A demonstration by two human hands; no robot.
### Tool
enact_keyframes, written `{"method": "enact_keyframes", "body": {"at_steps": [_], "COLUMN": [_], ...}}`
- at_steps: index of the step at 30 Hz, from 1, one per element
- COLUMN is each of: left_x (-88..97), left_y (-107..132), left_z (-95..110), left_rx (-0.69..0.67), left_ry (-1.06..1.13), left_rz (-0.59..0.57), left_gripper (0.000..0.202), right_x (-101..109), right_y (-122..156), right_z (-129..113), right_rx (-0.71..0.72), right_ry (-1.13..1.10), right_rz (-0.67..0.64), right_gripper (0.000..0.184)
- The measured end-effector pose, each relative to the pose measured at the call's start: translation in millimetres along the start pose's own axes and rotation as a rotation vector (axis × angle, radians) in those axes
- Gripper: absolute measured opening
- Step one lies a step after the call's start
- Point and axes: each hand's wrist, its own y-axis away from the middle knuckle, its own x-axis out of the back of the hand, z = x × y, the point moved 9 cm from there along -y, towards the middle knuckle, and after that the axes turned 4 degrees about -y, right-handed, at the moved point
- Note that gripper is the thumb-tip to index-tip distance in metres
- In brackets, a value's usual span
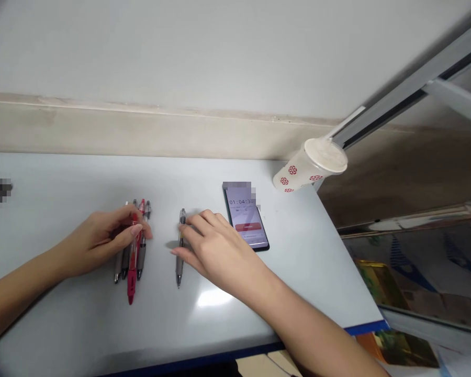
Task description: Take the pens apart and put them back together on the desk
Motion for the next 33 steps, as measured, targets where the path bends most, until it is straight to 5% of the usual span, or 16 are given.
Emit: {"method": "enact_keyframes", "body": {"at_steps": [14, 33], "left_x": [-4.6, -1.4], "left_y": [2.4, 3.0], "left_z": [-8.3, 2.3], "left_rx": [0.047, -0.001], "left_ry": [-0.029, -0.061], "left_rz": [-0.048, 0.058], "left_gripper": [0.031, 0.021], "right_x": [3.8, 9.9], "right_y": [2.5, 7.0], "right_z": [-1.5, -1.3], "right_rx": [0.015, -0.007], "right_ry": [0.064, 0.058], "right_rz": [0.008, 0.051], "right_gripper": [0.037, 0.035]}}
